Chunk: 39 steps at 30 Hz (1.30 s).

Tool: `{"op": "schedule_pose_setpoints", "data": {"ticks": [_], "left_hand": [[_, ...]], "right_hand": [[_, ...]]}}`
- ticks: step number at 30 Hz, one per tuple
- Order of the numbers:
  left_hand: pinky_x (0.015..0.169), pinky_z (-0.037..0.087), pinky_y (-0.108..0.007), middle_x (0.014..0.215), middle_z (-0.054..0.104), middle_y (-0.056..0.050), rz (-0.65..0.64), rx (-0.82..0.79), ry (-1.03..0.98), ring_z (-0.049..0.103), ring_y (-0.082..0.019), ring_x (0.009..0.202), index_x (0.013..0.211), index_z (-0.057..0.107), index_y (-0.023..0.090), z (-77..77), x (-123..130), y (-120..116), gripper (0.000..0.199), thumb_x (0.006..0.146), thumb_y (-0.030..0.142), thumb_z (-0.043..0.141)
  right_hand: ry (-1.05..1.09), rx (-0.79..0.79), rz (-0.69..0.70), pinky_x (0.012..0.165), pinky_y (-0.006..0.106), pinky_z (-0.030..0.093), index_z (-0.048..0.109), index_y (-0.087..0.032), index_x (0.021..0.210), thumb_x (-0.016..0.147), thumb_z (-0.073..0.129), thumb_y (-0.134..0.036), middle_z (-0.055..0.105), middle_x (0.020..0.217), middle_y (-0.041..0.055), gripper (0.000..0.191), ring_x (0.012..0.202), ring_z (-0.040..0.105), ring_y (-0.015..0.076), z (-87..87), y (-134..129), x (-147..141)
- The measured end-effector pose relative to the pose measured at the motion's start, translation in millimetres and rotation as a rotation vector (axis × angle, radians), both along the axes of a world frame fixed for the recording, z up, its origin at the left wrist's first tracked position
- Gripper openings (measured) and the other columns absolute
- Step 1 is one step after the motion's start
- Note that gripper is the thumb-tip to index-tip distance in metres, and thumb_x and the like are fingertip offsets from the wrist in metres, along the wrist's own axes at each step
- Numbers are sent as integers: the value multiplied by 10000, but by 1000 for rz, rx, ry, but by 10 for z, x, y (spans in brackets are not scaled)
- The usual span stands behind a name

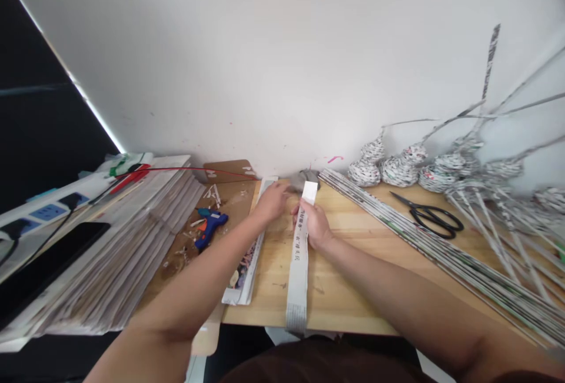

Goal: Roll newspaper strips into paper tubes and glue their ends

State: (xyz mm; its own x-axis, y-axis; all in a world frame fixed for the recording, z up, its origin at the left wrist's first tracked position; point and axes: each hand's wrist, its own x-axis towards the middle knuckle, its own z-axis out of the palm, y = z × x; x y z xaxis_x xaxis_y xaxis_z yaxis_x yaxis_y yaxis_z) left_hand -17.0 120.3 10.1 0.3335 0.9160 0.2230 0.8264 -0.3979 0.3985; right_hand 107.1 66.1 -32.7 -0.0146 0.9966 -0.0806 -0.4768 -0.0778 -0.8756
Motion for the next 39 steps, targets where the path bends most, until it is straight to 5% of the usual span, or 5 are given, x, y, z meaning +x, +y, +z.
{"op": "schedule_pose_setpoints", "data": {"ticks": [3, 10, 26, 32, 39], "left_hand": [[997, 366, -373, 1325, 515, -173, -4, 28, 54, 458, -286, 1233, 1328, 495, 144, -91, 290, 337, 513, 823, 216, 549], [852, 444, -397, 946, 677, -195, 5, -35, 146, 634, -313, 939, 873, 718, 99, -183, 521, 696, 211, 786, 170, 539], [790, 446, -362, 920, 649, -135, -106, -12, 85, 614, -259, 845, 774, 662, 168, -172, 277, 600, 156, 788, 221, 516], [760, 450, -356, 967, 658, -116, -129, -66, -2, 612, -269, 859, 965, 665, 192, -136, 237, 580, 304, 667, 252, 674], [621, 446, -267, 706, 659, -13, -47, -166, -130, 614, -183, 674, 795, 658, 176, -119, 298, 741, 199, 746, 361, 606]], "right_hand": [[-55, 20, 4, 420, 249, 339, 598, -164, 607, 765, 571, -516, 521, 455, -6, 387, 410, 464, 122, -30, 16, -4], [-54, -7, 11, 440, 254, 356, 605, -172, 630, 790, 555, -520, 532, 491, -2, 386, 434, 471, 125, -53, 42, -9], [-36, -18, 46, 420, 262, 385, 608, -168, 629, 807, 541, -545, 517, 493, -2, 422, 412, 475, 122, -85, 69, -29], [-86, 7, 51, 441, 268, 381, 615, -175, 613, 807, 528, -554, 527, 490, 3, 435, 421, 482, 128, -126, 95, -30], [-96, -5, 88, 435, 264, 365, 627, -174, 634, 796, 518, -592, 532, 486, 5, 462, 417, 481, 129, -114, 87, -38]]}}
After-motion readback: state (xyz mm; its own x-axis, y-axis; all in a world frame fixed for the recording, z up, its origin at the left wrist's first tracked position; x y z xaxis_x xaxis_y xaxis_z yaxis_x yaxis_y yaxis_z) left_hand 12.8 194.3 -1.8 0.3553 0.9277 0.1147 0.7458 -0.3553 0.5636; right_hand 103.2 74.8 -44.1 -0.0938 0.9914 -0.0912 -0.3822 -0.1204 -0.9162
